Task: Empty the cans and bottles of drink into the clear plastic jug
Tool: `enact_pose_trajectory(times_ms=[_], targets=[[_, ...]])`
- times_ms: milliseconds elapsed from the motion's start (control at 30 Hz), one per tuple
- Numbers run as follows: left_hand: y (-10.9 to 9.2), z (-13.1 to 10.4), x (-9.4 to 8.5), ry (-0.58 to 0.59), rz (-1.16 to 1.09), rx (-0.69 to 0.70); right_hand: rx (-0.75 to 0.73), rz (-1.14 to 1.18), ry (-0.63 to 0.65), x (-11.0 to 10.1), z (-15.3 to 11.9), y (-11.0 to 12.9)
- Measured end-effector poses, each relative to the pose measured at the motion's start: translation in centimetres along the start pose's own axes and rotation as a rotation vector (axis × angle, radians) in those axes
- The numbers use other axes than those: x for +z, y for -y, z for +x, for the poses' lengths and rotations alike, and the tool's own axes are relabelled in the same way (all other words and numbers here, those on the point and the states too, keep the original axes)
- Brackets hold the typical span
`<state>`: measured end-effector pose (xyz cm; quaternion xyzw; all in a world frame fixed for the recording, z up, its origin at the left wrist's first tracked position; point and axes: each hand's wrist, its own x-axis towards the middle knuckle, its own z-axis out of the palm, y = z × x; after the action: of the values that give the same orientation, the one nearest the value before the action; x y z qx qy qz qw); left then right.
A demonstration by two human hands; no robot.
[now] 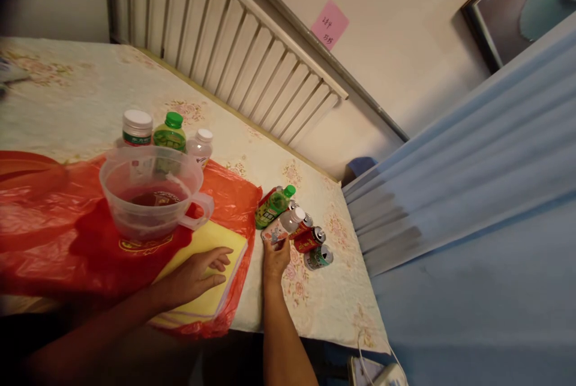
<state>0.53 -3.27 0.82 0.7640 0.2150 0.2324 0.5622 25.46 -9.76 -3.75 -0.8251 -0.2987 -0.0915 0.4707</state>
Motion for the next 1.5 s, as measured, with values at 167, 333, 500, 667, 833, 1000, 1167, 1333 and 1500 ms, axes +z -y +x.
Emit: enact_pose_trajectory(times_ms=[167,333,500,667,833,1000,1167,1333,1500], targets=[[0.3,0.0,0.1,0.005,-0.004,0.016,0.01,-0.014,-0.009,0.0,0.0,0.1],[0.7,0.0,0.2,0.004,-0.02,0.014,0.007,-0.02,-0.021,0.1,0.0,0.2],[0.9,0.1,0.2,0.022,-0.043,-0.001,0.002,-0.009,-0.008,0.1,0.0,0.2],[0.9,0.3,0.2,0.015,-0.039,-0.005,0.005,-0.015,-0.008,0.1,0.1,0.2],[1.3,0.4,0.4,0.013,-0.059,-0.01,0.013,-0.026,-0.007,0.2,0.2,0.1],[1.5,0.5,0.5,0.013,-0.052,-0.001,0.0,-0.033,-0.007,0.2,0.2,0.0],[1.3,0.4,0.3,0.019,-0.05,0.001,-0.005,-0.054,-0.014,0.3,0.2,-0.2],[0.9,0.1,0.3,0.015,-0.064,-0.027,-0.009,-0.061,-0.022,0.2,0.1,0.0],[0.4,0.0,0.1,0.02,-0.058,-0.044,0.002,-0.066,-0.022,0.1,0.0,0.0]])
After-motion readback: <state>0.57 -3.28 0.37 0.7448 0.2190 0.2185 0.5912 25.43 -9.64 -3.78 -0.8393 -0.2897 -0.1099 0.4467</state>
